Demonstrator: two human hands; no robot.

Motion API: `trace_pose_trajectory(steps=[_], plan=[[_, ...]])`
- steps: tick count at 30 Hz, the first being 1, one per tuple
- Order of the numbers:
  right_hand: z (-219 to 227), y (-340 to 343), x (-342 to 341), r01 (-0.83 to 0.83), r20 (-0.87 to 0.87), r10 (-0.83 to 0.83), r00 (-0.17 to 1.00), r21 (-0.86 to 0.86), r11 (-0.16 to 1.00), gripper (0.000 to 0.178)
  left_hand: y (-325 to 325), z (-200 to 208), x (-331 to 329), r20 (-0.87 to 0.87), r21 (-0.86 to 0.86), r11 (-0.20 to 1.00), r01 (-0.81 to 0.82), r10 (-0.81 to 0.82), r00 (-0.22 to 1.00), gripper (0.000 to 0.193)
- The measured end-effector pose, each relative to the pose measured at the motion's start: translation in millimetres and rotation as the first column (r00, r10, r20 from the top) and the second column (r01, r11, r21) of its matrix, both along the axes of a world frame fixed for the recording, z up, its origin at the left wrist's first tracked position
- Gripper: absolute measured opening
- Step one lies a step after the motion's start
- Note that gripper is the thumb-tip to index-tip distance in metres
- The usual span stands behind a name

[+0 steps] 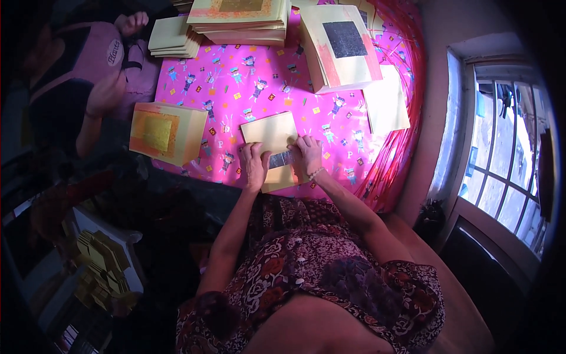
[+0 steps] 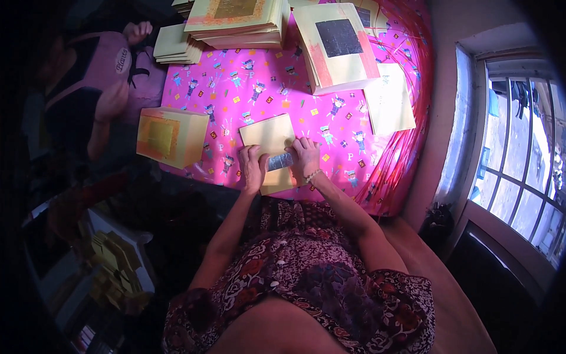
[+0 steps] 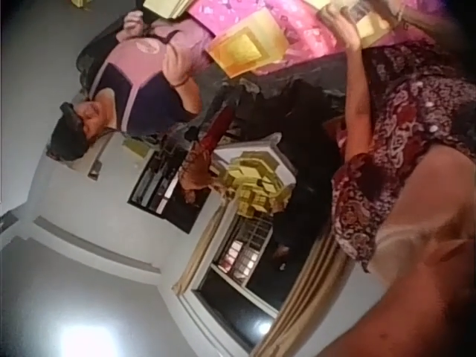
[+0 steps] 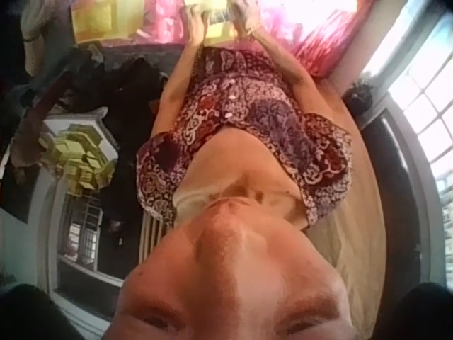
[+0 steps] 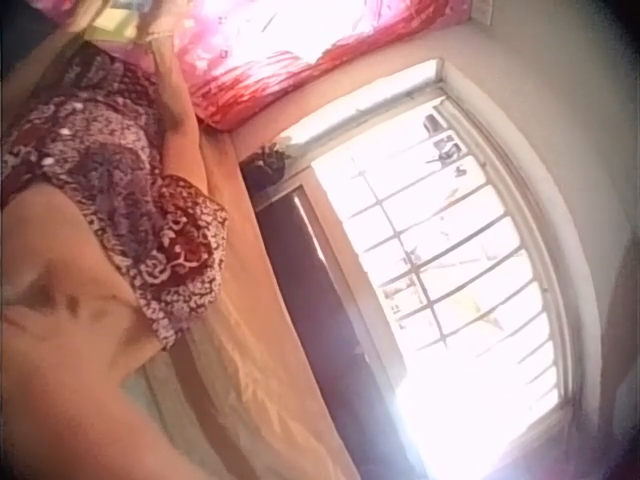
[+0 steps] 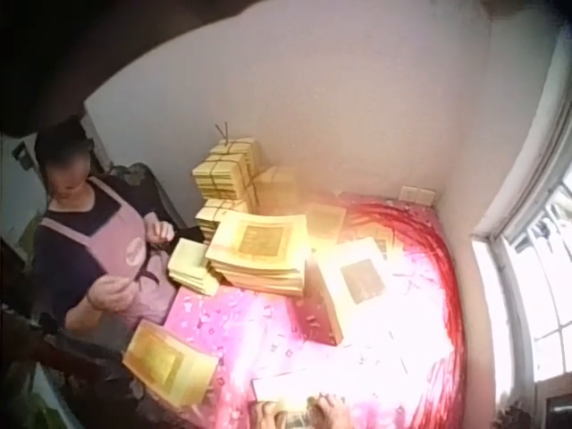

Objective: Bundling stacks of joss paper sheets with rubber bands on a workspace table.

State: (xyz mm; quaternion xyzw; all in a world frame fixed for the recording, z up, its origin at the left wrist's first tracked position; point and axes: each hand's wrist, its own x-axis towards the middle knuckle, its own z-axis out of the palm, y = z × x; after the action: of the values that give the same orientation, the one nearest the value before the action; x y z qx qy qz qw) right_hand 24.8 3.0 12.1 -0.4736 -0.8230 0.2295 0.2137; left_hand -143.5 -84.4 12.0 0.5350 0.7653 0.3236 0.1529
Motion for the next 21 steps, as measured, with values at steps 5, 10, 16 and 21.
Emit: trace_pose_trajectory(steps=[5,10,16,21], plan=[[2.4,0.2,1.5,-0.003,-0.02,0.003,1.0,0.003,1.0,0.017,-12.1,0.9,-21.0,0.022,-0.012,1.0,0.0,0.0,1.0,0.024],[4.8,-2.0,2.4,-0.007,-0.021,0.007,1.0,0.003,1.0,0.017,-17.2,-2.4,-22.4,0.028,-0.107,0.994,-0.011,0.014,0.999,0.02],[-0.9,-0.6,1.6,-0.037,-0.001,0.037,0.999,-0.03,0.999,0.018,-23.0,8.1,-38.8,0.039,-0.125,0.99,0.065,-0.061,0.997,0.013],[-8.9,7.6,5.1,-0.071,0.085,0.071,0.994,-0.004,0.997,0.021,-24.4,87.0,-9.6,0.318,0.124,0.98,0.154,-0.186,0.93,0.039]])
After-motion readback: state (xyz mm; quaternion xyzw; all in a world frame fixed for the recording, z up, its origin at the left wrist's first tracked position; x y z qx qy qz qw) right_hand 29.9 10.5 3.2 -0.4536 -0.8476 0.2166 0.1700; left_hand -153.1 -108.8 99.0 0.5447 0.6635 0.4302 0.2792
